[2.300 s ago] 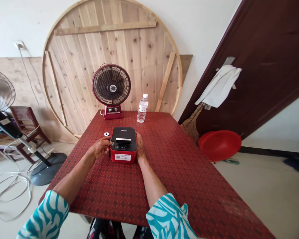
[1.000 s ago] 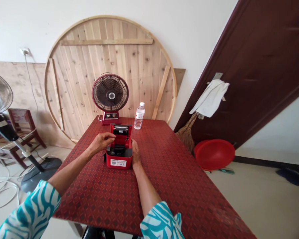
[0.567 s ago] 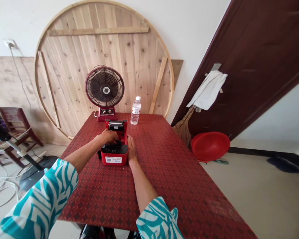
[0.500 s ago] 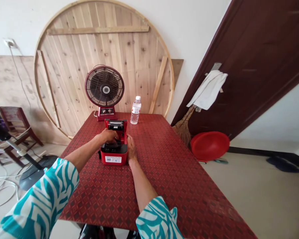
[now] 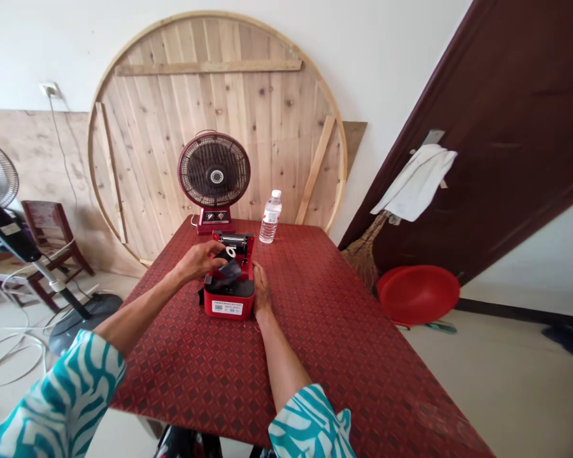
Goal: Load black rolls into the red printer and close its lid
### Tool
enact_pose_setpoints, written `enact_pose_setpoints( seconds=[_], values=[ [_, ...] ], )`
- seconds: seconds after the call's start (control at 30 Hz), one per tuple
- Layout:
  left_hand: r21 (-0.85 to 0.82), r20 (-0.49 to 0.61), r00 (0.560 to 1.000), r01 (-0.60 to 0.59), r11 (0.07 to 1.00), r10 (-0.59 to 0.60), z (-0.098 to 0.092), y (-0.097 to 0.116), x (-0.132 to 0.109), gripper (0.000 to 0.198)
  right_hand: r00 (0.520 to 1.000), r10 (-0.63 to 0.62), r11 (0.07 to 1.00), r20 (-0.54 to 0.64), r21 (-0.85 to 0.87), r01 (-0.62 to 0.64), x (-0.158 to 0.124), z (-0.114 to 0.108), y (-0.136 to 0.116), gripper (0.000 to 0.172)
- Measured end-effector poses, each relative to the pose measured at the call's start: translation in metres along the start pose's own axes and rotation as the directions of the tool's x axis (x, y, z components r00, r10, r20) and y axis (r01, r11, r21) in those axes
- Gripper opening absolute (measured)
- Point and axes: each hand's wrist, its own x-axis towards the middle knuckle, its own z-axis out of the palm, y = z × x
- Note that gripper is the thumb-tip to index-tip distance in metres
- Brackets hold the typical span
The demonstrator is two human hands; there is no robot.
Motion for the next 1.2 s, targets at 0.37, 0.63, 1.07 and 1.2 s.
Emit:
enact_pose_setpoints(
  seconds=[0.37, 0.63, 1.07, 1.2],
  values=[
    [-0.410, -0.295, 0.887, 0.219, 0.886, -0.356, 0.000, -0.092, -0.084, 0.040, 1.000, -0.007, 0.999, 0.003, -0.031, 0.007, -0.003, 0.000, -0.005, 0.050],
    [-0.348, -0.205, 0.929, 0.225, 0.910, -0.308, -0.010, -0.080, -0.072, 0.055, 1.000, 0.014, 0.999, 0.010, -0.031, -0.014, -0.002, -0.002, -0.001, 0.050],
    [0.159, -0.159, 0.910, 0.406, 0.900, -0.383, 0.003, -0.077, -0.008, 0.013, 1.000, 0.010, 0.999, 0.005, -0.031, -0.010, -0.002, -0.001, -0.001, 0.051],
    [-0.001, -0.238, 0.934, 0.273, 0.962, -0.265, -0.007, -0.074, -0.015, 0.023, 1.000, 0.010, 1.000, -0.007, 0.001, -0.010, -0.002, -0.001, 0.000, 0.049]
  ],
)
